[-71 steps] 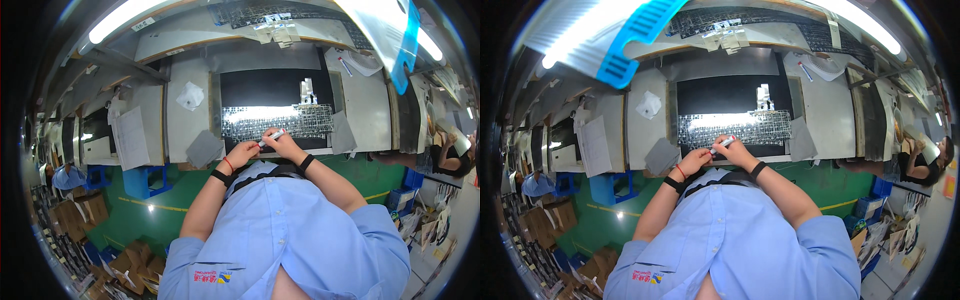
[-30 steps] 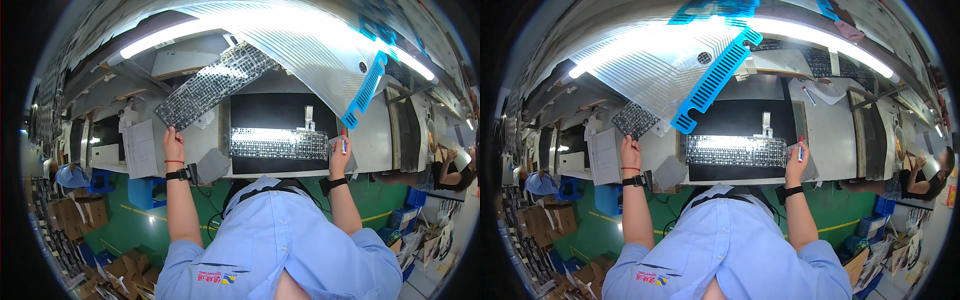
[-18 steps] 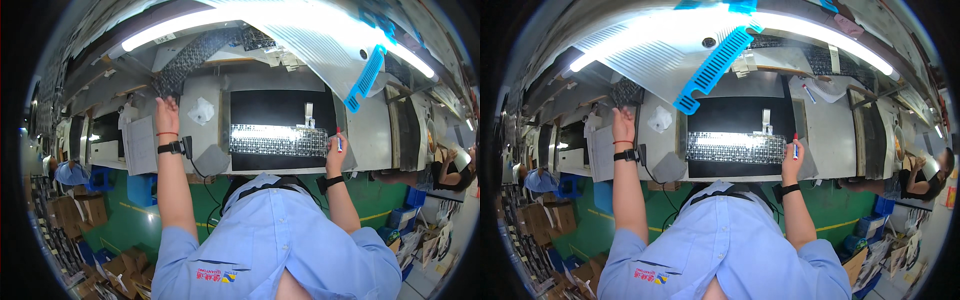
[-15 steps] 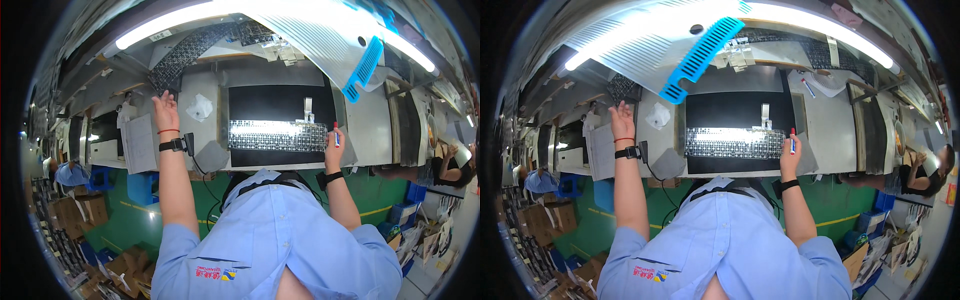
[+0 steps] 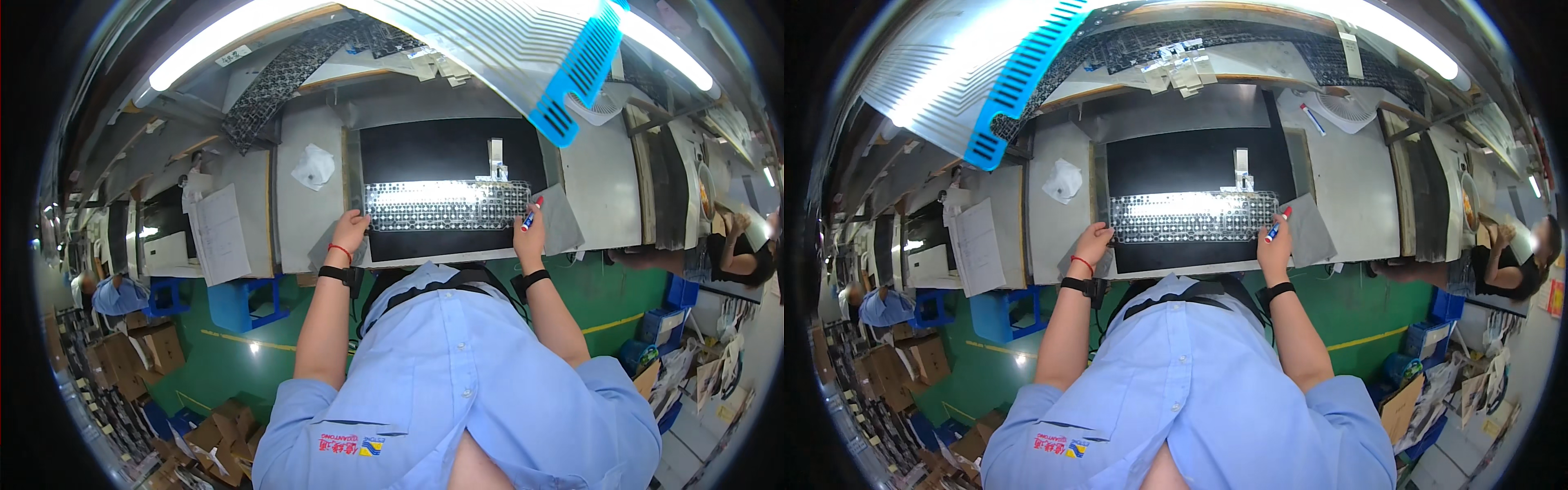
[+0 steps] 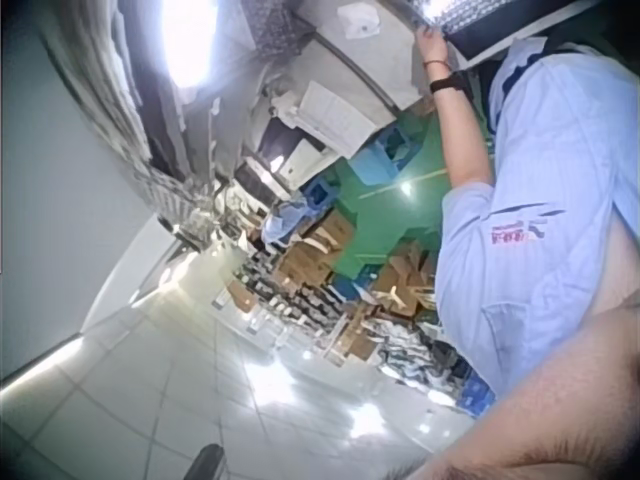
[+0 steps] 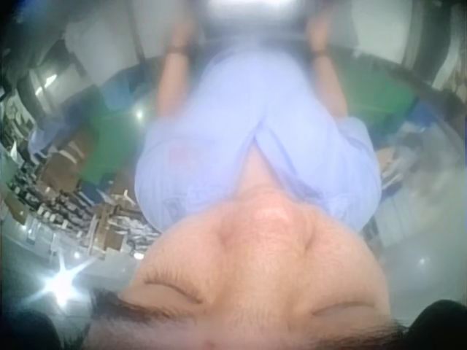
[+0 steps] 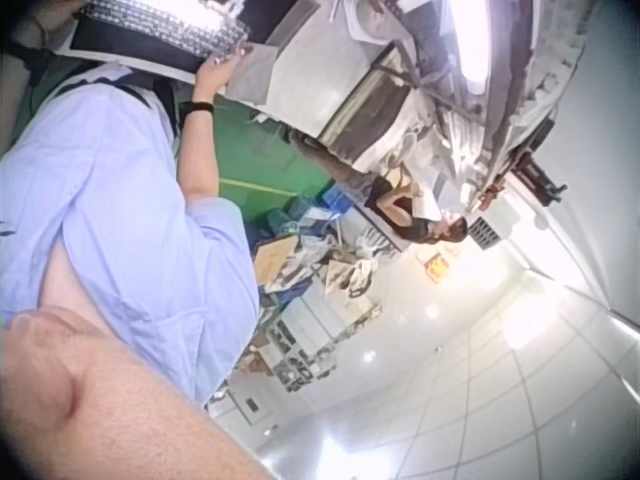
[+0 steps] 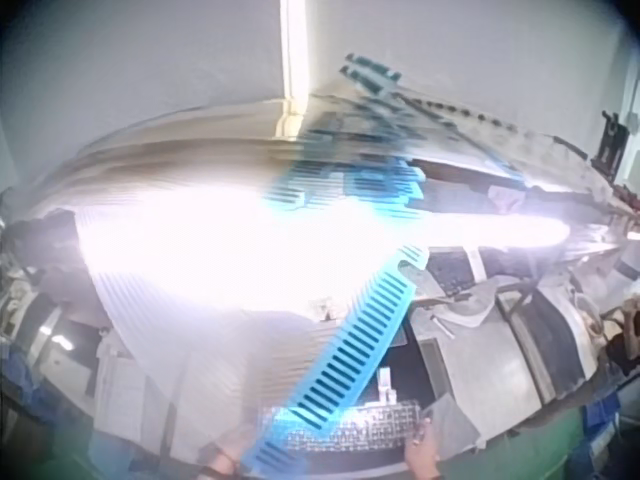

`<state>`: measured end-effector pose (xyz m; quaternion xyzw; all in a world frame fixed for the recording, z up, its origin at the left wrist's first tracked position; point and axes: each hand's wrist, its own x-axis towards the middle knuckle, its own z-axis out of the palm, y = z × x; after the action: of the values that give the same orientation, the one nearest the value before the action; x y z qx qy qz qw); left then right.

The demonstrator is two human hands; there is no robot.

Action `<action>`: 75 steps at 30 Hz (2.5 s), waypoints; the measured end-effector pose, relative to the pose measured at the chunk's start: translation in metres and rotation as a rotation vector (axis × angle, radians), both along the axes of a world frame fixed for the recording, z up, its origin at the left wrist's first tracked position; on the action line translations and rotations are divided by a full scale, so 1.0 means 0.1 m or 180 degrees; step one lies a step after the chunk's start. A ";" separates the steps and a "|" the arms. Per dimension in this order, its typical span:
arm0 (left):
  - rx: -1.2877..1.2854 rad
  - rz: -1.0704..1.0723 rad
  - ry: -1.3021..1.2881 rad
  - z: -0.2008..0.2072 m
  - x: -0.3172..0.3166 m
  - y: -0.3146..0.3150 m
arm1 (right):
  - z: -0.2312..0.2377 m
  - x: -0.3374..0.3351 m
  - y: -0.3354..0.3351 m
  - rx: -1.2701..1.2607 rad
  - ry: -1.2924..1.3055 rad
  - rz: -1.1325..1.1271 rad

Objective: Inspecting and organizing keyboard membrane and frame components in a manufacturing facility.

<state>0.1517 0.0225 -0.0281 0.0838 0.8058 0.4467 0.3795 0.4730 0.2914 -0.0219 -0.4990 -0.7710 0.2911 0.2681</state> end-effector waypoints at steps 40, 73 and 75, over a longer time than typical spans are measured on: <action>0.0988 0.0183 -0.0335 0.18 -0.17 -0.18 | 0.43 -0.04 0.16 -0.0824 0.1389 -0.0315; 0.1558 0.0669 -0.0543 0.40 -0.34 -0.32 | 1.11 -0.20 0.20 -0.1410 0.2673 0.0165; 0.1583 0.0660 -0.0495 0.44 -0.36 -0.35 | 1.11 -0.21 0.19 -0.1194 0.2577 0.0153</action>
<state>0.1156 -0.0125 0.0158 0.0569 0.6442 0.6724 0.3602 0.4525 0.3104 0.0888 -0.3668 -0.5492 0.6039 0.4463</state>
